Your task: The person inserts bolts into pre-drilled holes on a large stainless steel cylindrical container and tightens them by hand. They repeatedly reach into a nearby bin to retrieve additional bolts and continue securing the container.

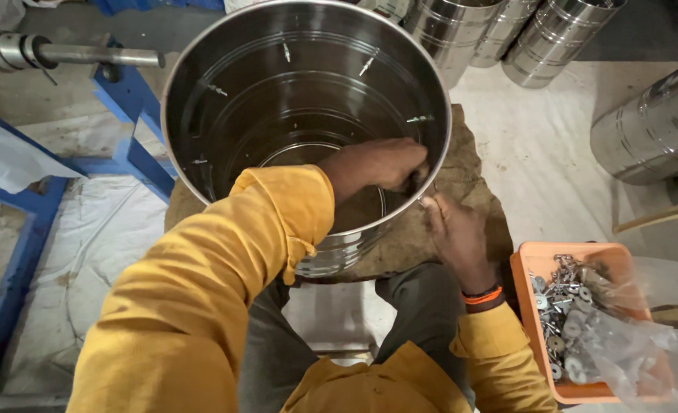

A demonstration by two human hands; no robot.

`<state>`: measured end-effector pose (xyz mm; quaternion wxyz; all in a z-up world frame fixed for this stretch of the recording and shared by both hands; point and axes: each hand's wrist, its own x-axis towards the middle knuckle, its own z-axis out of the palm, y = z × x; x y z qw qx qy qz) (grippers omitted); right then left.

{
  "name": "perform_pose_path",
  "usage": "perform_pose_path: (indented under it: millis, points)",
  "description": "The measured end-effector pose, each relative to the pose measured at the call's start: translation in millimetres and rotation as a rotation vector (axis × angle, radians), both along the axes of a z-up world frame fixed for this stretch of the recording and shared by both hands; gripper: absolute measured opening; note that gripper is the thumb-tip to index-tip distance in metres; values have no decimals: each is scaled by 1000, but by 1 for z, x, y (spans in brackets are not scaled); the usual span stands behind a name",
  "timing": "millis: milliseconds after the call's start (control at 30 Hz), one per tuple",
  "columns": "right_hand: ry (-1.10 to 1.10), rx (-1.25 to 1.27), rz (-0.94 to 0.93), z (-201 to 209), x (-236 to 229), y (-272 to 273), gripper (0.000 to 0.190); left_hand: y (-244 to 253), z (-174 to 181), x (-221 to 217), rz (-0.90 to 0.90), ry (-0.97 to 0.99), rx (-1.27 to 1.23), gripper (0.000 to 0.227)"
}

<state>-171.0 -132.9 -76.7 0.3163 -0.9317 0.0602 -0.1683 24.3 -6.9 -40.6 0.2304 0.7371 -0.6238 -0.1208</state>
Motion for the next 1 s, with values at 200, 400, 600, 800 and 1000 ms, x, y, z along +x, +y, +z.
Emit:
perform_pose_path:
  millis: [200,400,600,800,1000]
  points:
    - [61,655,118,-6,4,-3,32,3,6,-5,61,-28,34,29]
    - [-438,-352,81,8,-7,7,25,-1,6,-6,50,28,96,27]
    - [3,666,52,7,6,8,25,3,2,-4,22,6,46,27]
    - [-117,475,44,7,-1,6,16,2,2,1,-26,-2,61,34]
    - [108,946,84,-5,10,-5,22,5,4,1,35,16,97,25]
